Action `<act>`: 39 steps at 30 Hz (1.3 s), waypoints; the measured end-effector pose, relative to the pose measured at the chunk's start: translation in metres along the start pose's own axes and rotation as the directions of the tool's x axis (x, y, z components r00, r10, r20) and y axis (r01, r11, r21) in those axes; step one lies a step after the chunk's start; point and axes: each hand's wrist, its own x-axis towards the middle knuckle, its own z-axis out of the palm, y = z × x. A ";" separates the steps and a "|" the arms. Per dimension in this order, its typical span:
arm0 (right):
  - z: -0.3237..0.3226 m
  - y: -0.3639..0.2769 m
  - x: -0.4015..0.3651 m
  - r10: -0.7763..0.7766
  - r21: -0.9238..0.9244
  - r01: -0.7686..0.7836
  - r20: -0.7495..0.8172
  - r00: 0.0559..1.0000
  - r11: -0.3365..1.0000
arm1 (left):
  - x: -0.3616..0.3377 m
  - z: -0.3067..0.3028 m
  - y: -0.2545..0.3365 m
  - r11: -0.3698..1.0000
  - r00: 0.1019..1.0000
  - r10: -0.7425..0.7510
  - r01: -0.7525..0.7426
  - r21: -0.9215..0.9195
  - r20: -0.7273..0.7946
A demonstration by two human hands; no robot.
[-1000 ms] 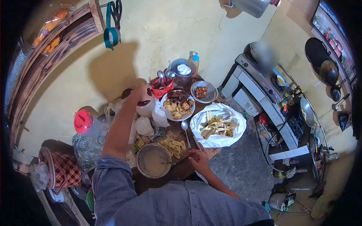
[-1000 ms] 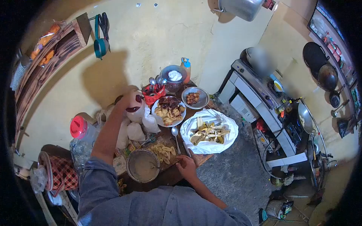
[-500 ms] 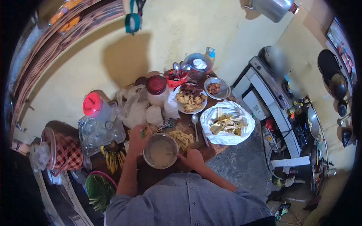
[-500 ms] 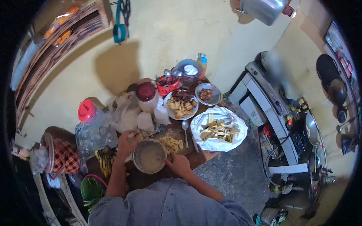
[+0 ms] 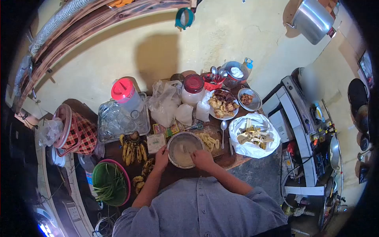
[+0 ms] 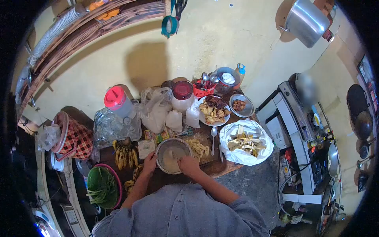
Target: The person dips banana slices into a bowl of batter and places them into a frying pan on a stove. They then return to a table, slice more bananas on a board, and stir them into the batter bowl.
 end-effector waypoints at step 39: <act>-0.036 -0.014 -0.003 0.008 -0.334 0.014 0.066 0.998 0.943 | -0.036 0.021 0.019 0.997 0.997 0.069 -0.067 -0.049 0.023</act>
